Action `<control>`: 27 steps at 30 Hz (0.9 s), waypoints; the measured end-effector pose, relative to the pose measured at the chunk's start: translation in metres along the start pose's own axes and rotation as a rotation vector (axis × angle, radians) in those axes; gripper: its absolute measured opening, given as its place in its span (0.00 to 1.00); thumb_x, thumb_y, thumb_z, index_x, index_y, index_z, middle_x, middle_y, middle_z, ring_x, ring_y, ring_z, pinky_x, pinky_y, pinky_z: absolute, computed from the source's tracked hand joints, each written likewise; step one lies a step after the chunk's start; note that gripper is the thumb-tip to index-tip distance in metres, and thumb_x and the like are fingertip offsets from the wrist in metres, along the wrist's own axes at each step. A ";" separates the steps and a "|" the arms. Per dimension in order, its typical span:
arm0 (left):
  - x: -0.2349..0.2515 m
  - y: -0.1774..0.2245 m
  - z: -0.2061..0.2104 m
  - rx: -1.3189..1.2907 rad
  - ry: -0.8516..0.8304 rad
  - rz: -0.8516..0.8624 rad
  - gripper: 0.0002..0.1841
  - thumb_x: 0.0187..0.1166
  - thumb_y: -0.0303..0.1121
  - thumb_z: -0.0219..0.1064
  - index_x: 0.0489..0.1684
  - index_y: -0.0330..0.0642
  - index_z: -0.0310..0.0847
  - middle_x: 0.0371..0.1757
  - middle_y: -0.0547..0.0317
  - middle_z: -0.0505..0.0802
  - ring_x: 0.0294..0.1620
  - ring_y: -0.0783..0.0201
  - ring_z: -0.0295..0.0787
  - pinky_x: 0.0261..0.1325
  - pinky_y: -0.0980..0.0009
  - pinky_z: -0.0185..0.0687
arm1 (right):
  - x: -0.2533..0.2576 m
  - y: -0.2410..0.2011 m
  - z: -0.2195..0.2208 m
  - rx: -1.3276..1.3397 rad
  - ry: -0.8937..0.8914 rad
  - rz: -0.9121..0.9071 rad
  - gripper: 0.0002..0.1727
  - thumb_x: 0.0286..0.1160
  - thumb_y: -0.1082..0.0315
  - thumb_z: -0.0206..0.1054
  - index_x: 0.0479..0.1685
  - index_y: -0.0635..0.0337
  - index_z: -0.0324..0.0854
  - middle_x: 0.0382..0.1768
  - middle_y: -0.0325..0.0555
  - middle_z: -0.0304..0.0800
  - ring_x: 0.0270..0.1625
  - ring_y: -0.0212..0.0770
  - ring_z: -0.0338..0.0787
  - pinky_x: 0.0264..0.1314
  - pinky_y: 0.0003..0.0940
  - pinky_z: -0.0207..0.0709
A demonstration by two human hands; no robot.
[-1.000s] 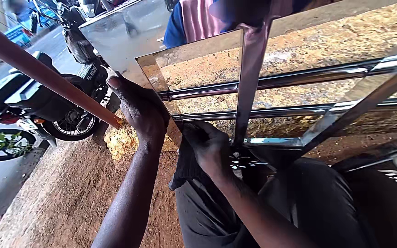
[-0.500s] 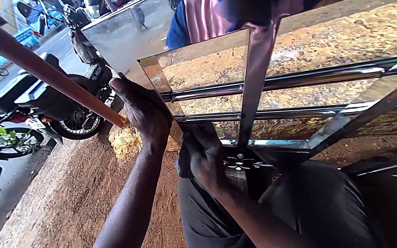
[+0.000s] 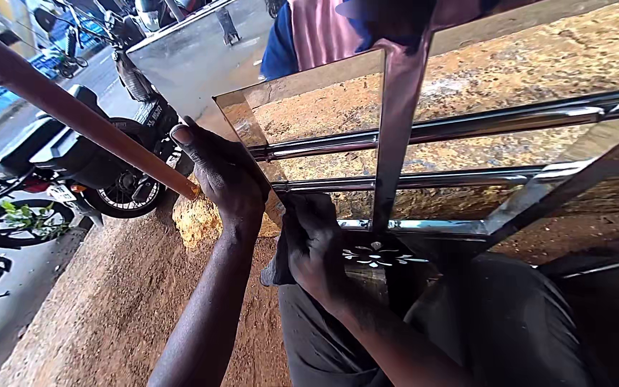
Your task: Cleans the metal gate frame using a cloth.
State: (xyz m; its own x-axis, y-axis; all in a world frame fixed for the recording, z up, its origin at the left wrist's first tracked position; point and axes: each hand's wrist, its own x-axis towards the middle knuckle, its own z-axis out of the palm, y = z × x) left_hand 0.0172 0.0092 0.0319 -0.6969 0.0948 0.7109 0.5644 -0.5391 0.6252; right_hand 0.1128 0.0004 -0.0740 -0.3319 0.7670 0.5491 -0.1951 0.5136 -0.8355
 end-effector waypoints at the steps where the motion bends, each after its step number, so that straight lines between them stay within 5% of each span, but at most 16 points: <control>1: 0.000 0.000 0.000 -0.009 0.000 -0.003 0.23 0.95 0.47 0.32 0.33 0.58 0.70 0.22 0.79 0.77 0.27 0.85 0.78 0.38 0.85 0.77 | 0.001 0.003 0.000 -0.065 -0.007 -0.028 0.17 0.73 0.68 0.63 0.56 0.61 0.91 0.49 0.47 0.84 0.52 0.42 0.82 0.52 0.35 0.77; 4: 0.000 0.001 0.001 0.021 0.002 -0.017 0.23 0.95 0.48 0.32 0.31 0.58 0.70 0.20 0.79 0.77 0.25 0.85 0.77 0.35 0.85 0.77 | 0.005 0.005 -0.005 -0.129 -0.045 -0.039 0.18 0.73 0.66 0.62 0.56 0.58 0.92 0.46 0.47 0.82 0.51 0.43 0.82 0.49 0.36 0.78; 9: -0.001 0.002 0.000 0.035 0.016 -0.049 0.23 0.95 0.49 0.32 0.35 0.57 0.72 0.26 0.78 0.81 0.33 0.84 0.81 0.45 0.82 0.79 | 0.012 0.010 -0.014 -0.054 -0.088 -0.083 0.15 0.73 0.70 0.62 0.50 0.61 0.93 0.39 0.45 0.83 0.44 0.37 0.83 0.45 0.26 0.78; 14: 0.000 0.002 -0.003 0.012 0.014 -0.063 0.25 0.95 0.49 0.32 0.29 0.57 0.71 0.20 0.76 0.78 0.26 0.81 0.80 0.37 0.80 0.80 | 0.007 0.013 -0.017 0.051 -0.093 -0.076 0.16 0.75 0.71 0.62 0.54 0.62 0.93 0.41 0.43 0.82 0.43 0.30 0.82 0.45 0.19 0.78; 22: -0.002 0.004 -0.001 -0.002 0.006 -0.047 0.26 0.95 0.49 0.31 0.25 0.57 0.69 0.15 0.77 0.75 0.19 0.81 0.76 0.29 0.83 0.77 | 0.019 0.010 -0.034 -0.221 -0.342 -0.030 0.16 0.70 0.72 0.65 0.54 0.66 0.92 0.40 0.52 0.85 0.45 0.48 0.86 0.45 0.41 0.82; 25: -0.002 0.004 -0.002 0.009 0.005 -0.037 0.24 0.95 0.49 0.32 0.32 0.58 0.72 0.21 0.79 0.78 0.26 0.84 0.79 0.37 0.83 0.79 | 0.019 0.007 -0.036 -0.163 -0.307 0.008 0.16 0.71 0.71 0.65 0.54 0.61 0.93 0.42 0.48 0.86 0.45 0.43 0.87 0.45 0.38 0.83; 27: -0.003 0.005 -0.004 0.019 -0.002 -0.037 0.24 0.94 0.50 0.31 0.34 0.58 0.72 0.23 0.78 0.79 0.28 0.84 0.80 0.40 0.82 0.79 | 0.014 0.004 -0.027 -0.084 -0.186 0.007 0.14 0.74 0.71 0.65 0.52 0.62 0.93 0.47 0.49 0.90 0.53 0.42 0.89 0.55 0.36 0.84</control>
State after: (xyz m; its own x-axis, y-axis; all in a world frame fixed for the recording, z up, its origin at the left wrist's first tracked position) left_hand 0.0203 0.0033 0.0315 -0.7167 0.1158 0.6877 0.5467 -0.5189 0.6572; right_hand 0.1327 0.0238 -0.0693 -0.4995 0.6903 0.5234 -0.1175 0.5446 -0.8304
